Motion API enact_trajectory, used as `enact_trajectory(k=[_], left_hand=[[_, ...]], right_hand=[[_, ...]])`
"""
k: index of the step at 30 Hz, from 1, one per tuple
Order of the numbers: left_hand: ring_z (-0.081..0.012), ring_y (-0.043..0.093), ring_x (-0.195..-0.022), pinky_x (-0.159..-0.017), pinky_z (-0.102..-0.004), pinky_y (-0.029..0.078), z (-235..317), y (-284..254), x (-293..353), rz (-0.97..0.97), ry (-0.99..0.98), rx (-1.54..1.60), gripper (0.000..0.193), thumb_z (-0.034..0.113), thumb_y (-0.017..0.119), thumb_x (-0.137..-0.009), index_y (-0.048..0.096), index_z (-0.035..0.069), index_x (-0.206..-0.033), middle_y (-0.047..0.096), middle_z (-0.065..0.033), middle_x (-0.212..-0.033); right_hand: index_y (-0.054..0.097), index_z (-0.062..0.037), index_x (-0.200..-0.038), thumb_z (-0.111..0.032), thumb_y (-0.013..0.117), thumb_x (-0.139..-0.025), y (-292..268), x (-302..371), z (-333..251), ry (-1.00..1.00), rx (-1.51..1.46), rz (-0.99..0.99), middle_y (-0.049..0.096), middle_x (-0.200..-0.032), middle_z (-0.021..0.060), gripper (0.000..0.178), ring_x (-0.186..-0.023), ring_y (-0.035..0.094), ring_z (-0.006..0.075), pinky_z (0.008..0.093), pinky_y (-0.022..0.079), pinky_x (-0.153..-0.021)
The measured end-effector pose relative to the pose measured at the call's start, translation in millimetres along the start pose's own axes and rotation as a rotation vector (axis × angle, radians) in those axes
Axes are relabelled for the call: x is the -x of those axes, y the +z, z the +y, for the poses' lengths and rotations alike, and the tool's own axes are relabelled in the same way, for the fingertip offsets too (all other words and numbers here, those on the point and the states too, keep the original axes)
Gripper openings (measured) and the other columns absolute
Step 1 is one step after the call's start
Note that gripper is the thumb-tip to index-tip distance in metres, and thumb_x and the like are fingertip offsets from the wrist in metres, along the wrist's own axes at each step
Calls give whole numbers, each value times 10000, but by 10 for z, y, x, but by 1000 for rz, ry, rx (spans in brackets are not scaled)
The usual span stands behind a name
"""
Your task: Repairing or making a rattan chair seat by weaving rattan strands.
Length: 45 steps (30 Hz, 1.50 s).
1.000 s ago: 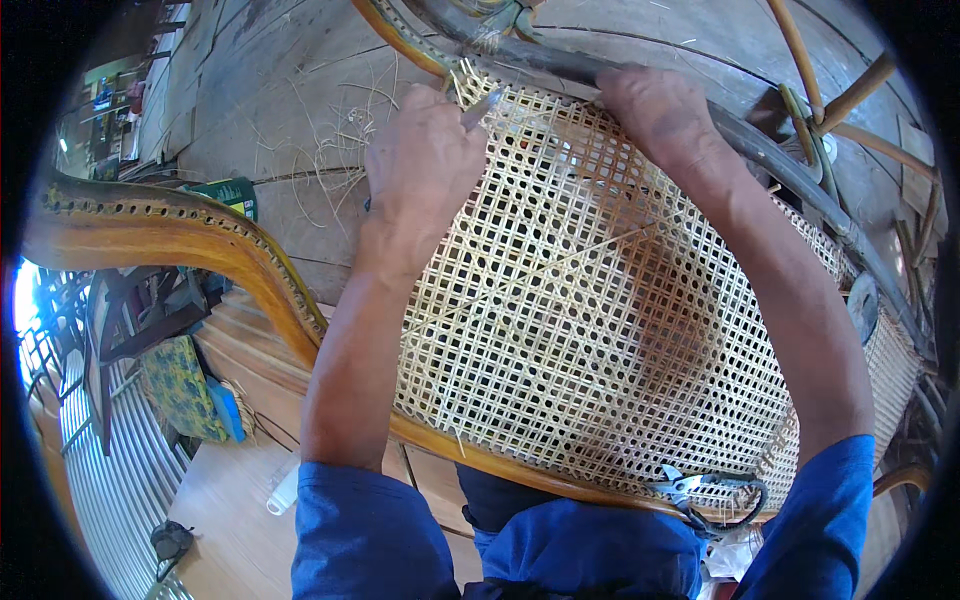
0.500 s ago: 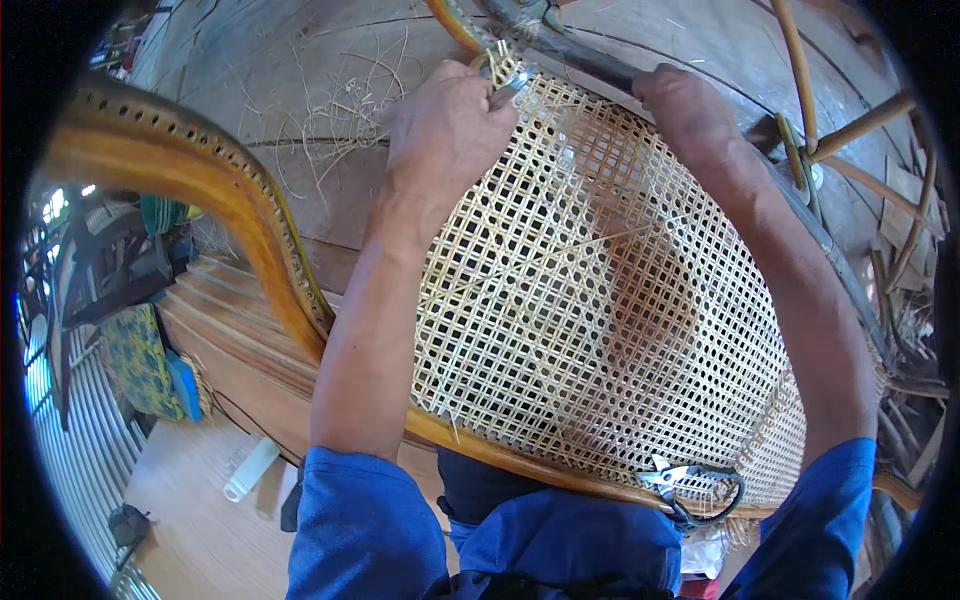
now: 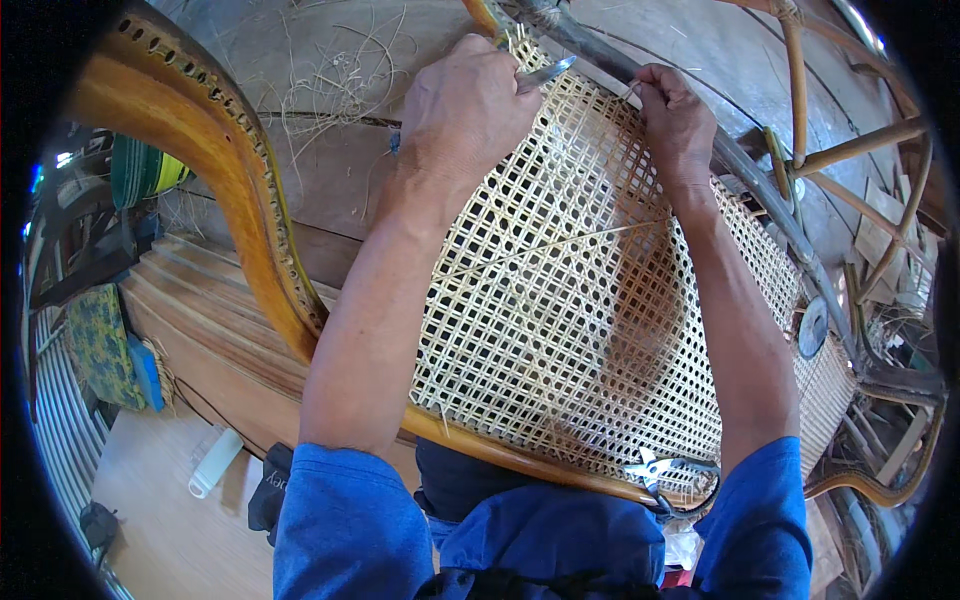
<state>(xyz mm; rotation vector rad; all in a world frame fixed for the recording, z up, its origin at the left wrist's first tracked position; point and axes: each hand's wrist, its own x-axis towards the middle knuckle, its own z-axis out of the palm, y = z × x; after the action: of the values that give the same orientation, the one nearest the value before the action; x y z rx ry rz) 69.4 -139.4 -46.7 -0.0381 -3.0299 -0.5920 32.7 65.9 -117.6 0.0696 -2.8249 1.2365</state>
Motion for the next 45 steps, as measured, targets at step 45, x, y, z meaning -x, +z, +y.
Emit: enact_trajectory(k=[45], left_hand=[[-326,617,-726,-676,-432,493,42,-121,196,78,-19,-95,211,234,628,-754,650,27,-785,609,-141,-828]], right_hand=[[636,-139,-994,-217,568,-855,67,68,-5,30,-53,37,666,-899,95,173,-825,638,289,335,494,-724]])
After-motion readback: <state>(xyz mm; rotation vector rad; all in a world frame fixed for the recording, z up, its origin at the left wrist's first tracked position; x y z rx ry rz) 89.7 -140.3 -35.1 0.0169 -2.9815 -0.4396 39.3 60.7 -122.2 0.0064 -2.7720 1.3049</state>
